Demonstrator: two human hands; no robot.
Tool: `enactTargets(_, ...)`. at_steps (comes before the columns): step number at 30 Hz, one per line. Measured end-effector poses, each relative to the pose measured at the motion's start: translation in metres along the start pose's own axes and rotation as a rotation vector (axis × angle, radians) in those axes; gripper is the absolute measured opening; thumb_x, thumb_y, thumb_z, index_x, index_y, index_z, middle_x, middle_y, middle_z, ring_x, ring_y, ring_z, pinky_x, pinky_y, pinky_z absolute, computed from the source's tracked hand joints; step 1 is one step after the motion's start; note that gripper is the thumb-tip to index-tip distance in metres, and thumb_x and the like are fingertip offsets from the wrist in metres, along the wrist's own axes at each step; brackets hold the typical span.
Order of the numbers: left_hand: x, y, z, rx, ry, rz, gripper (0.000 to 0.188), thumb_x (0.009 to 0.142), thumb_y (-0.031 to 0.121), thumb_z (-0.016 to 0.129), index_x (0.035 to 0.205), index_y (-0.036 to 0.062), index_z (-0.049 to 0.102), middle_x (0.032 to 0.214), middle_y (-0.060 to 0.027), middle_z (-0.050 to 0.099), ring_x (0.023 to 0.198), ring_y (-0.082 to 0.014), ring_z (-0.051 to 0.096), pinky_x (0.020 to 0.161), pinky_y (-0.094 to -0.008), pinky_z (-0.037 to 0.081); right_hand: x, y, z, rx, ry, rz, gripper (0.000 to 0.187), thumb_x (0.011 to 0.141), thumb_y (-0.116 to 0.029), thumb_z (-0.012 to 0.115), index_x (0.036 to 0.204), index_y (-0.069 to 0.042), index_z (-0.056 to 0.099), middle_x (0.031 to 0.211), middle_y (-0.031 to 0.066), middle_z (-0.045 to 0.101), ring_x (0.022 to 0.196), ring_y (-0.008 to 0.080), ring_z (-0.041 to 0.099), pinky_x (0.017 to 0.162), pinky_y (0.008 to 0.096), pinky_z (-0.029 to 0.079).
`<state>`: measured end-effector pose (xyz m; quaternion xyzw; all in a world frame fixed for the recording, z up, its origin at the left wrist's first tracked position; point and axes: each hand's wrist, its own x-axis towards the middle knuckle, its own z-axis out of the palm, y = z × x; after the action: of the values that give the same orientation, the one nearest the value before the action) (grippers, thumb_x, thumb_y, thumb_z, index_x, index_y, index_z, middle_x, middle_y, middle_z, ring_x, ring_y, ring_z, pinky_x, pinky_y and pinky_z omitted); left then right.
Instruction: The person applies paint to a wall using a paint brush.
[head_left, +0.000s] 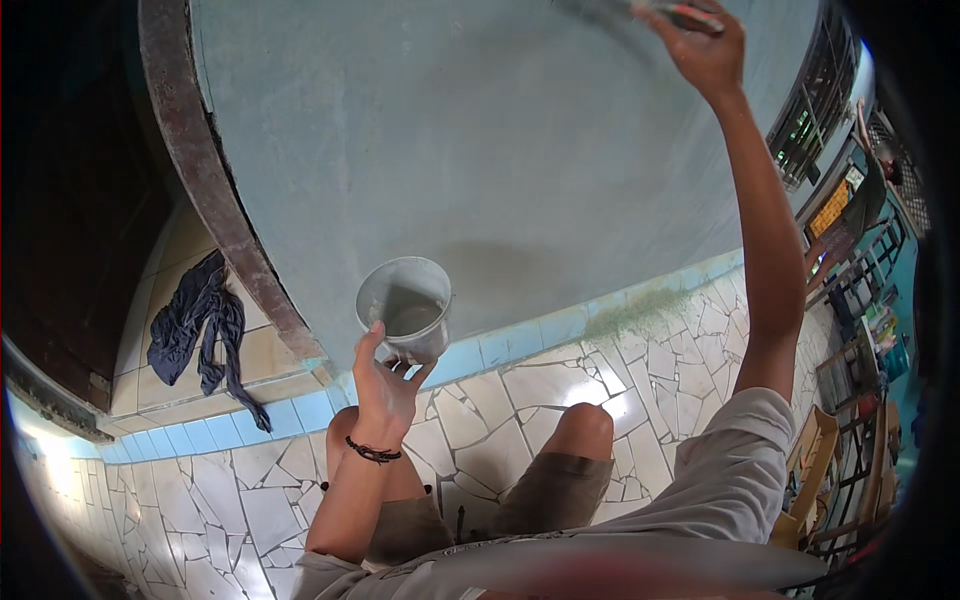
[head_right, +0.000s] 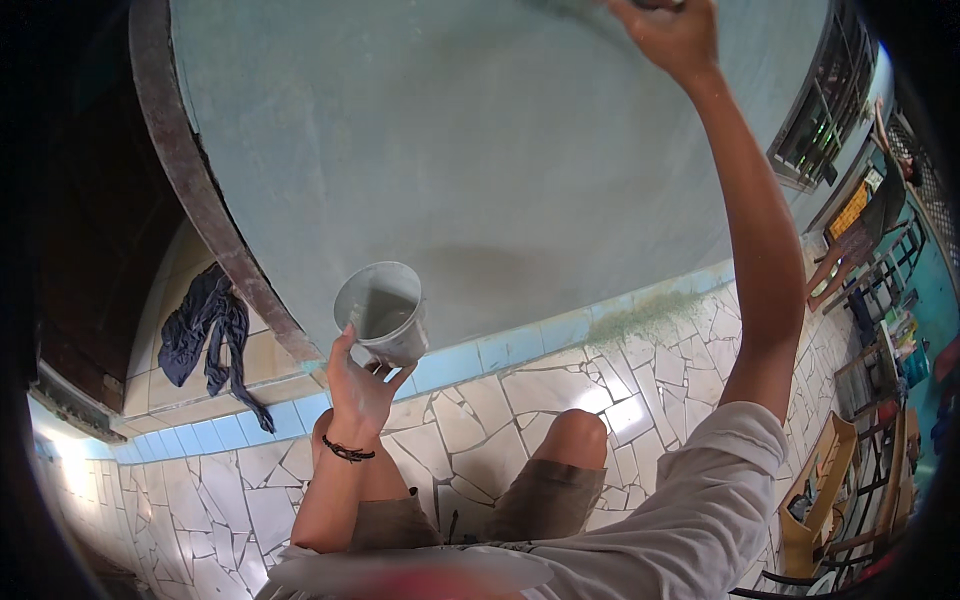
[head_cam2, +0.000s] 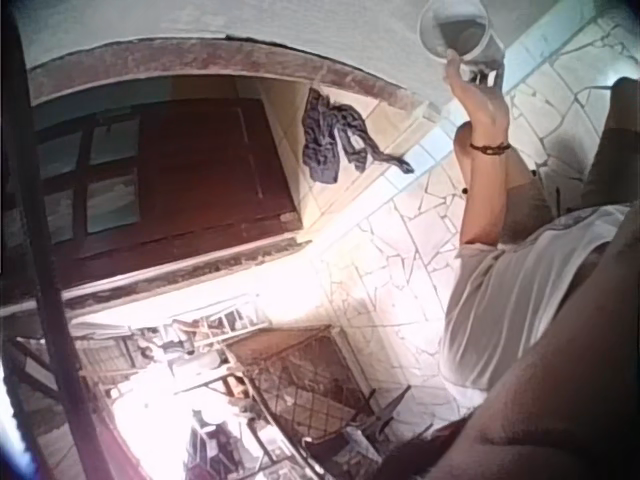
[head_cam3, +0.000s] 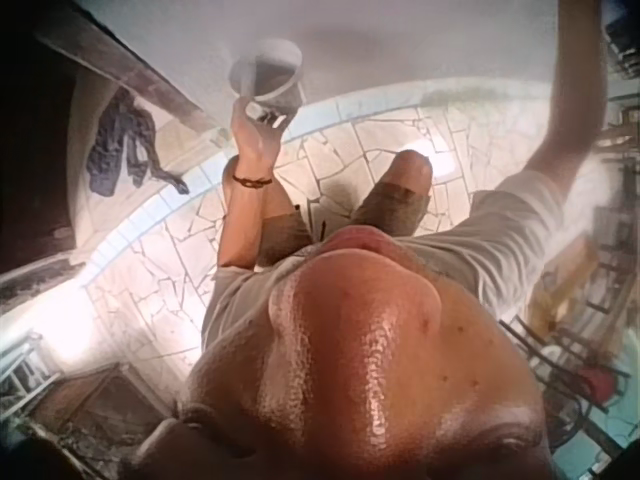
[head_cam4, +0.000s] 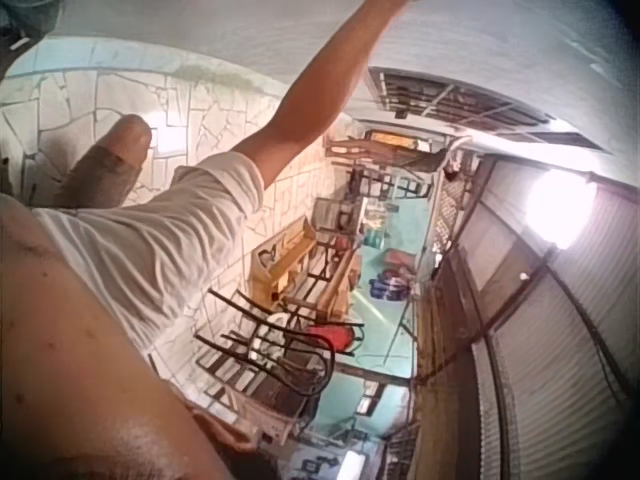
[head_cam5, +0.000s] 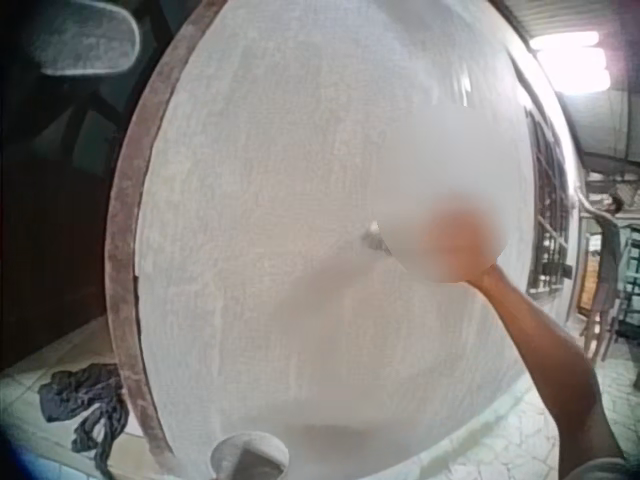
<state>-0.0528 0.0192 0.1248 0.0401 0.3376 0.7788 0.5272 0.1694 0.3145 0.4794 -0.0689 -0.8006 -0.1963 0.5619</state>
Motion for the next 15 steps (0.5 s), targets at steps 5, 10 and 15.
enactTargets(5, -0.003, 0.008, 0.000, 0.025, -0.021, 0.007, 0.095, 0.088, 0.047, 0.070, 0.155, 0.0108, 0.014, 0.156, -0.0280, 0.015, 0.148, -0.0427, 0.022, 0.116, -0.0616, 0.034, 0.012, -0.020, 0.023, -0.120, 0.374, -0.317, 0.010, 0.081, 0.002, 0.078, 0.087, -0.002, 0.071, 0.087, 0.0068, 0.076, 0.066, 0.0099, 0.063, 0.061, 0.0262, 0.051)
enactTargets(10, -0.011, 0.020, -0.001, -0.002, -0.042, 0.044, 0.096, 0.087, 0.047, 0.072, 0.154, 0.0076, 0.016, 0.155, -0.0287, 0.016, 0.148, -0.0411, 0.023, 0.117, -0.0610, 0.033, -0.122, -0.034, 0.087, -0.209, 0.081, -0.475, 0.024, 0.066, -0.007, 0.078, 0.089, -0.009, 0.072, 0.113, 0.0130, 0.075, 0.098, 0.0304, 0.075, 0.074, 0.0363, 0.062)
enactTargets(15, -0.007, 0.027, -0.010, -0.013, -0.032, 0.072, 0.099, 0.089, 0.047, 0.068, 0.160, 0.0135, 0.007, 0.161, -0.0223, 0.012, 0.151, -0.0408, 0.016, 0.119, -0.0640, 0.027, -0.242, -0.103, 0.093, -0.022, -0.196, -0.425, 0.020, 0.064, -0.010, 0.077, 0.081, -0.013, 0.066, 0.116, 0.0142, 0.073, 0.098, 0.0287, 0.075, 0.075, 0.0380, 0.063)
